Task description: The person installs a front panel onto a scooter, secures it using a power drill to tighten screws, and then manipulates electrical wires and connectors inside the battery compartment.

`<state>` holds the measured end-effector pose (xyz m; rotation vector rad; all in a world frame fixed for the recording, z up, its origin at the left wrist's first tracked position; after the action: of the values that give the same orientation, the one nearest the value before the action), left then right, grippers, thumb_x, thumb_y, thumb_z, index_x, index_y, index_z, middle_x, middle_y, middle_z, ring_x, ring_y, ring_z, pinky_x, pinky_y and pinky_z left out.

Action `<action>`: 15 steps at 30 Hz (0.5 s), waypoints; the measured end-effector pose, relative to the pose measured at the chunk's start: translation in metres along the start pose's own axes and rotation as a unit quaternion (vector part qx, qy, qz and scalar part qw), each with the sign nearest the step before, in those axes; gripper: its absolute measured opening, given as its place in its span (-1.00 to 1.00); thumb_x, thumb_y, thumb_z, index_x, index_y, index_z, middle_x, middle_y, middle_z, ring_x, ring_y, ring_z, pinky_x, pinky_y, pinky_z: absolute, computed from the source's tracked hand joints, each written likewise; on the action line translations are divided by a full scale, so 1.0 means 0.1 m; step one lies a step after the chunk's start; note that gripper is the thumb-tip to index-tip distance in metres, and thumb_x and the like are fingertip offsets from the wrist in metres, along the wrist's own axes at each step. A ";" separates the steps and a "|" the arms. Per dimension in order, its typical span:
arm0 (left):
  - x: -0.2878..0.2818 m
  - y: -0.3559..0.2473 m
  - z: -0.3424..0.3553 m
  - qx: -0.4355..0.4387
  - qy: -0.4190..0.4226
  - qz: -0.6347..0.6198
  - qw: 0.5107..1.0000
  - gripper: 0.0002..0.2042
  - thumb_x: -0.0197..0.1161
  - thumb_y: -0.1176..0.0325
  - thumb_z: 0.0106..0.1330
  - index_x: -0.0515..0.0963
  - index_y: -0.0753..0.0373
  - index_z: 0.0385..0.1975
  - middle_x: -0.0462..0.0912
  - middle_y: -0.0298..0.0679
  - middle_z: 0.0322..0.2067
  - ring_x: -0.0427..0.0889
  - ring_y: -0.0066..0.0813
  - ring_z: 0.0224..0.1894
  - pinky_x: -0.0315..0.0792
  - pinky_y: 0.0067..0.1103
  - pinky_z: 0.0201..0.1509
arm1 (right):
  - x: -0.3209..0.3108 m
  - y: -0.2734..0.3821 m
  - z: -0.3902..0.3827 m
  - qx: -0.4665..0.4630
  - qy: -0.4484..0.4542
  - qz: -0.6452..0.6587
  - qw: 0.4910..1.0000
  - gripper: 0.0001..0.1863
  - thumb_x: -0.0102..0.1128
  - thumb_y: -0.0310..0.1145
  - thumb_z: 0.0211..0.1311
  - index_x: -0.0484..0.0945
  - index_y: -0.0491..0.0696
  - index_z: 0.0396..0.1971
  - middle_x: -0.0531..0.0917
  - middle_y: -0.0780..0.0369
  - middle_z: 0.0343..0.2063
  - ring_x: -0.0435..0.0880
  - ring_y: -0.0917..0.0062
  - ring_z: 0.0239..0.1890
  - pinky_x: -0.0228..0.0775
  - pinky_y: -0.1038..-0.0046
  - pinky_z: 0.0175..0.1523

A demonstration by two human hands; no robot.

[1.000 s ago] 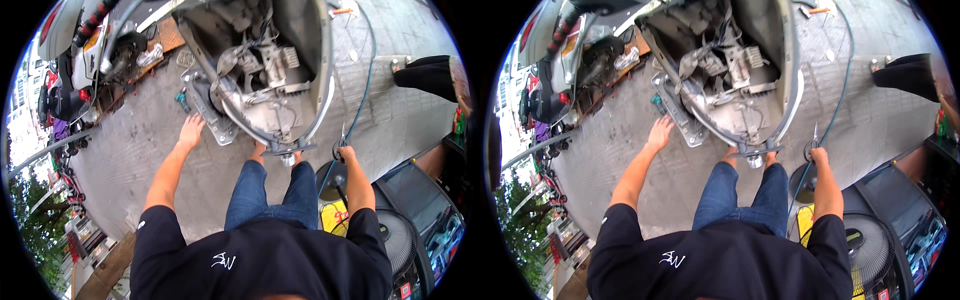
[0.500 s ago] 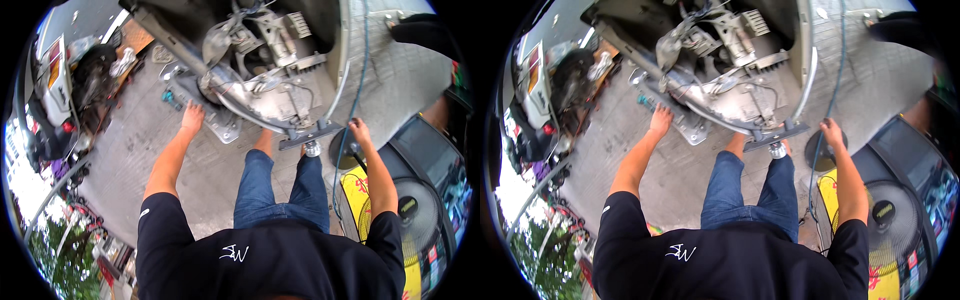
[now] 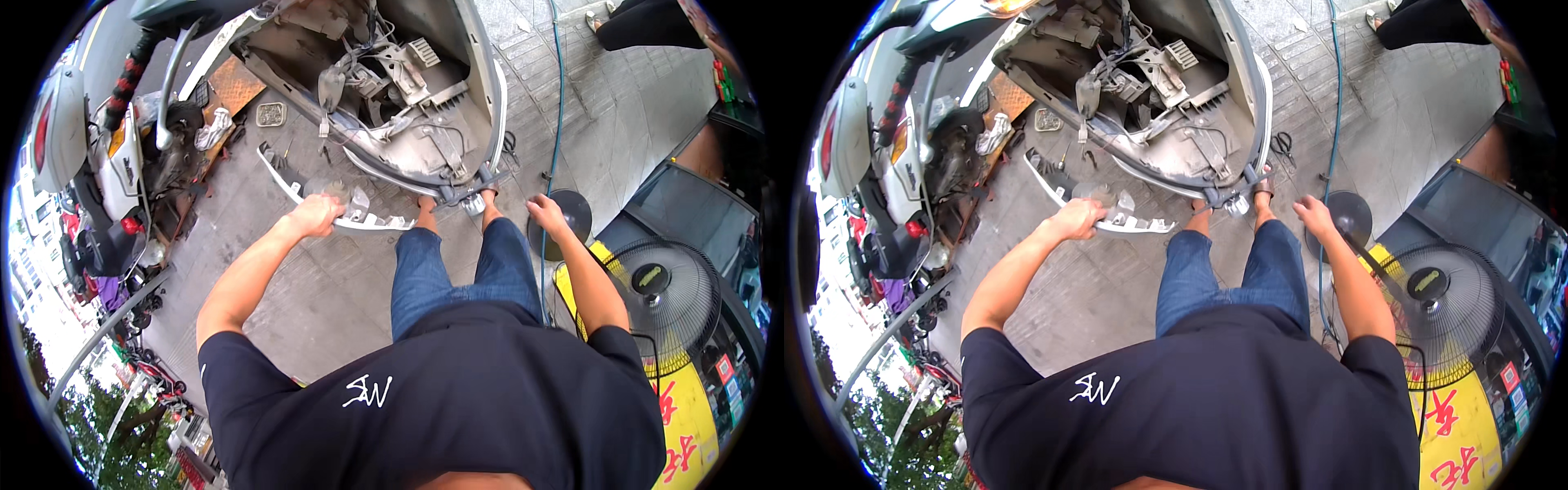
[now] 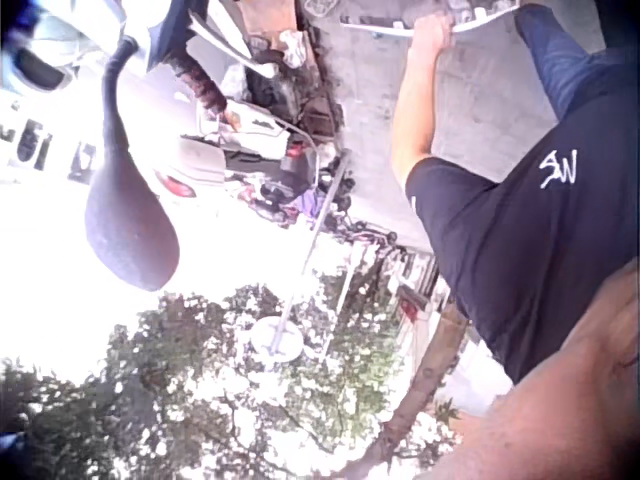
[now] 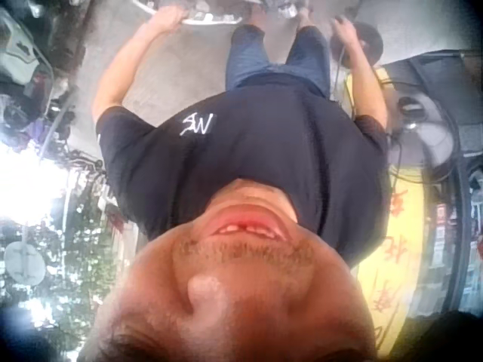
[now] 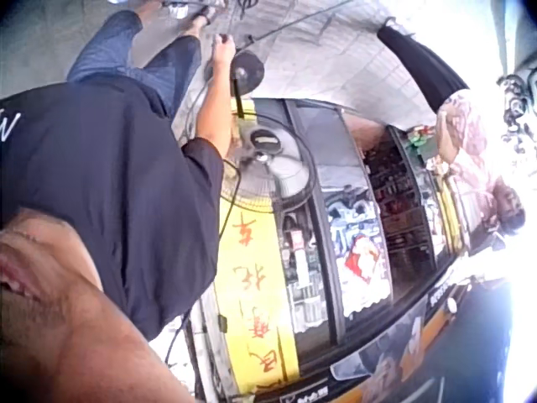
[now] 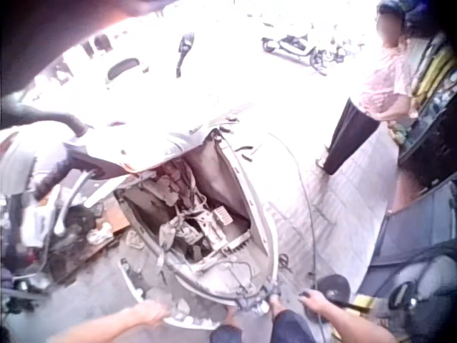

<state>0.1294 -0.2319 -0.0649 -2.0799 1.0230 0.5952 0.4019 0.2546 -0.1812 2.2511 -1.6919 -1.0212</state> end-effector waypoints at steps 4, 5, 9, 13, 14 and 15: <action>-0.99 -0.89 -0.46 -0.122 0.000 -0.079 0.989 -0.54 0.41 -0.11 -0.03 0.62 0.23 -0.43 0.66 -0.10 -0.43 0.66 -0.09 -0.29 0.51 -0.26 -0.17 | 0.11 0.40 -0.03 -0.061 0.027 0.014 0.998 -0.56 0.20 -0.13 0.20 0.57 -0.21 -0.12 0.68 0.06 -0.24 0.67 0.33 -0.18 0.46 0.39 -0.05; -1.12 -1.04 -0.62 -0.131 -0.042 -0.079 0.987 -0.52 0.37 -0.17 -0.02 0.65 0.19 -0.41 0.65 -0.10 -0.47 0.66 -0.08 -0.34 0.51 -0.26 -0.22 | 0.11 0.67 -0.11 -0.085 0.060 -0.014 0.994 -0.58 0.19 -0.14 0.22 0.57 -0.20 -0.12 0.67 0.05 -0.22 0.66 0.37 -0.17 0.45 0.42 -0.04; -2.05 -1.59 -0.79 -0.223 -0.169 -0.097 0.955 -0.49 0.35 -0.19 0.02 0.64 0.24 -0.43 0.63 -0.09 -0.50 0.66 -0.07 -0.37 0.51 -0.29 -0.27 | 0.04 1.08 -0.35 -0.151 0.132 0.047 0.979 -0.60 0.17 -0.13 0.23 0.58 -0.18 -0.14 0.67 0.07 -0.29 0.66 0.36 -0.22 0.44 0.41 -0.07; -2.70 -1.86 -1.08 -0.317 -0.243 -0.265 0.878 -0.52 0.48 0.02 0.01 0.65 0.36 -0.30 0.70 -0.15 -0.49 0.67 -0.50 -0.45 0.50 -0.56 -0.28 | -0.04 1.71 -0.48 -0.299 0.131 -0.038 0.944 -0.63 0.17 -0.10 0.25 0.59 -0.09 -0.14 0.66 0.16 -0.40 0.65 0.45 -0.25 0.42 0.40 -0.13; -2.82 -1.89 -1.14 -0.317 -0.262 -0.274 0.869 -0.52 0.49 0.04 0.04 0.65 0.39 -0.26 0.71 -0.25 -0.45 0.62 -0.64 -0.41 0.50 -0.61 -0.25 | -0.06 1.83 -0.48 -0.305 0.127 -0.022 0.944 -0.62 0.17 -0.08 0.25 0.59 -0.07 -0.12 0.67 0.18 -0.39 0.65 0.48 -0.24 0.41 0.40 -0.13; -2.95 -1.94 -1.18 -0.314 -0.285 -0.299 0.855 -0.52 0.48 0.04 0.04 0.65 0.39 -0.27 0.71 -0.26 -0.45 0.62 -0.64 -0.40 0.49 -0.61 -0.24 | -0.06 1.93 -0.52 -0.309 0.129 -0.006 0.942 -0.62 0.17 -0.07 0.26 0.58 -0.04 -0.09 0.67 0.20 -0.37 0.64 0.51 -0.23 0.41 0.41 -0.12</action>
<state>0.1272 -0.1028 0.2849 -2.3512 -0.2151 1.2142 0.2786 0.1775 -0.0440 1.8757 -1.0561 -1.0211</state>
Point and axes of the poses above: each hand's wrist, its own z-axis towards the middle knuckle, its own x-axis out of the palm, y = z × x, the point moved 4 cm from there along z, towards the middle knuckle
